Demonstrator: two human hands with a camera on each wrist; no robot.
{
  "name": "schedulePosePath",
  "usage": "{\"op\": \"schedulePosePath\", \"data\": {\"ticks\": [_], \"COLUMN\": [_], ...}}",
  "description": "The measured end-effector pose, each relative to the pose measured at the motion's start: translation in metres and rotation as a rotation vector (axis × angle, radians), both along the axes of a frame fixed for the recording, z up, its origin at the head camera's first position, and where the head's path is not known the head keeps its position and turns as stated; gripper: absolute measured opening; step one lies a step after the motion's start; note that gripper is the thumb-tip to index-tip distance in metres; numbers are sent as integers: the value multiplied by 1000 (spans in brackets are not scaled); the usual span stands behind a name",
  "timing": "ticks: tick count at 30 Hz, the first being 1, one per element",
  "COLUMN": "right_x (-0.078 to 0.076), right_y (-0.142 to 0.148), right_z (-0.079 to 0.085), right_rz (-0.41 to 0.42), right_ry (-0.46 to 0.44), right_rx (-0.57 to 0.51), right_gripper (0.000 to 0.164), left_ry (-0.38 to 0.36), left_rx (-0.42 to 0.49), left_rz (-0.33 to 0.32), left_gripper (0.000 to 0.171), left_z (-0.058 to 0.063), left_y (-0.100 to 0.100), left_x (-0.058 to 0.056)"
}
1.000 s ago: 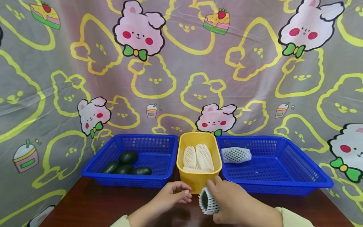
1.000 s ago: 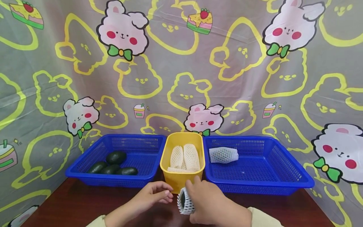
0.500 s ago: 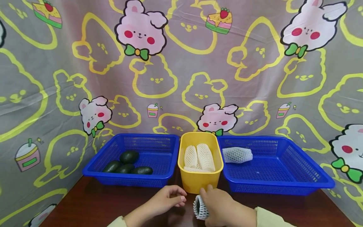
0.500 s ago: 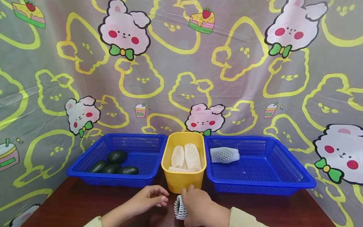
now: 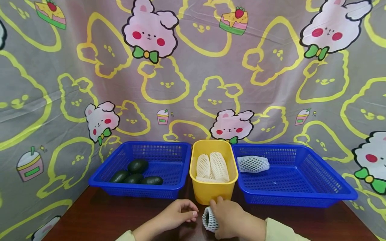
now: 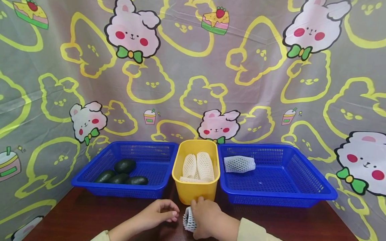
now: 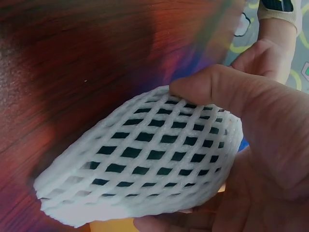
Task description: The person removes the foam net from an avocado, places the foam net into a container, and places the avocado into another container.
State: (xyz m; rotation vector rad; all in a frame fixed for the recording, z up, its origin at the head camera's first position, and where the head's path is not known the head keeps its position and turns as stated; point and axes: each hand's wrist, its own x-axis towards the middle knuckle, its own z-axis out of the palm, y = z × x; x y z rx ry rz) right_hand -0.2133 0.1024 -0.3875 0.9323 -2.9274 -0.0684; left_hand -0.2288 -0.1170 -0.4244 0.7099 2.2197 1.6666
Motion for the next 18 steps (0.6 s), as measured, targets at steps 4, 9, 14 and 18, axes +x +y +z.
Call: {"op": "schedulePosePath", "data": {"ticks": [4,9,14,18], "right_x": [-3,-4,-5,-6], "right_y": [3,8,14,18], "right_z": [0,-1,-1,1], "right_rz": [10,41,83,99], "right_ry": [-43,-62,-77,-101], "right_rx": [-13,-54,-97,-116], "right_gripper": [62,62,64,66], "left_ry": [2,8,42,104], "left_rx": [4,7,-3,-38], "left_rz": [-6,-28,-45,-37], "left_gripper": [12,11,12,12], "left_z": [-1,-5,-6,-5], "left_y": [2,7,14,19], "left_x": [0,-2,-4,-4]}}
